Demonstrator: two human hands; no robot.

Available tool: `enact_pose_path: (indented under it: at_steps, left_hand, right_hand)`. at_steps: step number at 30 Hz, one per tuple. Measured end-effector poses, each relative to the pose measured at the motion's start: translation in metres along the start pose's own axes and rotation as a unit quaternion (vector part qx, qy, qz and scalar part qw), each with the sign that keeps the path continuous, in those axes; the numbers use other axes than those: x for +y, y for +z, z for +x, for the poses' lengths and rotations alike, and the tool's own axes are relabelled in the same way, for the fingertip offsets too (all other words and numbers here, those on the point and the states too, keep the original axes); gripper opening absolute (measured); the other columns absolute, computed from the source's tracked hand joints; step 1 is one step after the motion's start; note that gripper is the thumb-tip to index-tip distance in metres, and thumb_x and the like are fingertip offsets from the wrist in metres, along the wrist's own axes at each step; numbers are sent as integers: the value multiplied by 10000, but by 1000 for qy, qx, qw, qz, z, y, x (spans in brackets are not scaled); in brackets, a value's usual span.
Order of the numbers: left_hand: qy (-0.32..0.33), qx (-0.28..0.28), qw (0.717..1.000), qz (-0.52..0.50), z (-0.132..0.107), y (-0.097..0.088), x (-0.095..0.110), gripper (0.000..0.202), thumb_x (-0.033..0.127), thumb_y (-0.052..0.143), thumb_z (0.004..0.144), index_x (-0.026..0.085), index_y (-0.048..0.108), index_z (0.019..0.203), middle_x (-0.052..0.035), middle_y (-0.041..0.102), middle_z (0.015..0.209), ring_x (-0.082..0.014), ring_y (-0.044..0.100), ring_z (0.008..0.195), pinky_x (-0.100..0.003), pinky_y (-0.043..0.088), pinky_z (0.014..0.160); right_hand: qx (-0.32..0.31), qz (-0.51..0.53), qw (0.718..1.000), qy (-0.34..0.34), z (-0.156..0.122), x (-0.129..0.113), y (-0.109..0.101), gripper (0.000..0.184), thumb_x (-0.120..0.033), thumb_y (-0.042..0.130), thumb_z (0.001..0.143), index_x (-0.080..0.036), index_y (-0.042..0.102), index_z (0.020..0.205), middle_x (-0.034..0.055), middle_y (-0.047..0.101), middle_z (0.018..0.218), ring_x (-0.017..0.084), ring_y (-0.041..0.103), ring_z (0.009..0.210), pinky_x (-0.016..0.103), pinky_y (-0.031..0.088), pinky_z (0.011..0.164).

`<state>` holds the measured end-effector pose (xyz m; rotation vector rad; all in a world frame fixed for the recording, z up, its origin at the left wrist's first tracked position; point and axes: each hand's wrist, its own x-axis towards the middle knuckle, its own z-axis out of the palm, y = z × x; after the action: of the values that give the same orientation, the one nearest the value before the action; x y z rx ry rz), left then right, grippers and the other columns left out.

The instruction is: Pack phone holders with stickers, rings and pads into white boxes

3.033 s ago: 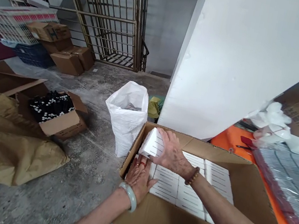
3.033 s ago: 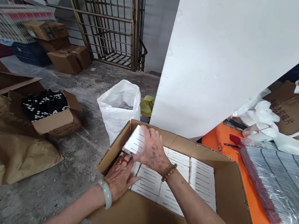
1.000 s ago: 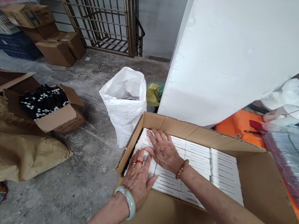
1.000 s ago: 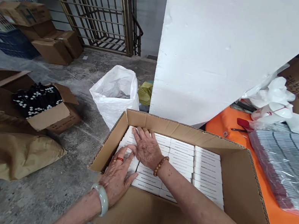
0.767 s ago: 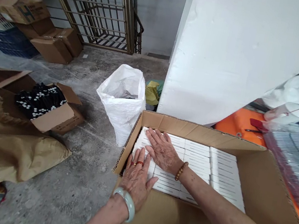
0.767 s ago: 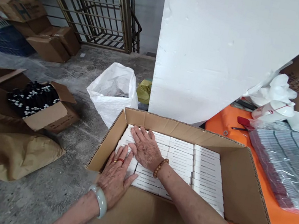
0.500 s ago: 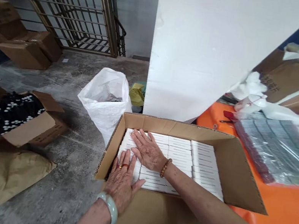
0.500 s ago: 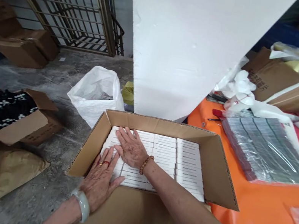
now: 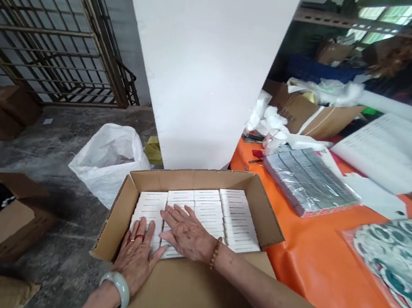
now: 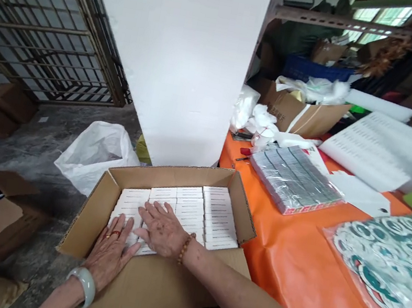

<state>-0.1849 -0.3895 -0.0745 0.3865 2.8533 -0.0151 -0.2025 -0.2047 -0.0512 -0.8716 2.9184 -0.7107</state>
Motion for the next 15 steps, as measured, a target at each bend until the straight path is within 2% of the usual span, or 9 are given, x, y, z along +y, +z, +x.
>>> enact_pose_path:
  at_steps: [5, 10, 13, 15]
  left_hand:
    - [-2, -12, 1000, 15, 6, -6, 0, 756, 491, 349, 884, 10, 225, 1454, -232, 104, 1539, -334, 75, 1420, -476, 176, 1143]
    - [-25, -16, 999, 20, 8, -8, -1, 754, 476, 360, 868, 18, 235, 1454, -203, 121, 1550, -329, 91, 1424, -465, 183, 1146]
    - [-46, 24, 999, 10, 8, -5, 3, 723, 470, 363, 856, 63, 285, 1447, -185, 187, 1544, -340, 149, 1419, -512, 229, 1121]
    - [-20, 76, 997, -15, 8, -2, 14, 690, 464, 368, 852, 104, 322, 1439, -163, 262, 1528, -341, 184, 1413, -544, 255, 1105]
  right_hand:
    - [18, 55, 996, 70, -81, -4, -28, 560, -436, 436, 939, -150, 368, 1416, 148, 436, 1431, 264, 400, 1319, 477, 318, 1096]
    - [52, 86, 979, 177, -147, -5, -27, 588, -317, 528, 889, -148, 366, 1428, 147, 377, 1473, 278, 341, 1360, 491, 295, 1120]
    - [122, 87, 966, 212, -175, -5, -23, 593, -292, 528, 873, -169, 369, 1431, 129, 366, 1482, 278, 307, 1380, 497, 293, 1125]
    - [162, 76, 959, 221, -192, -6, -24, 592, -325, 532, 871, -189, 381, 1427, 120, 374, 1478, 289, 313, 1376, 511, 302, 1120]
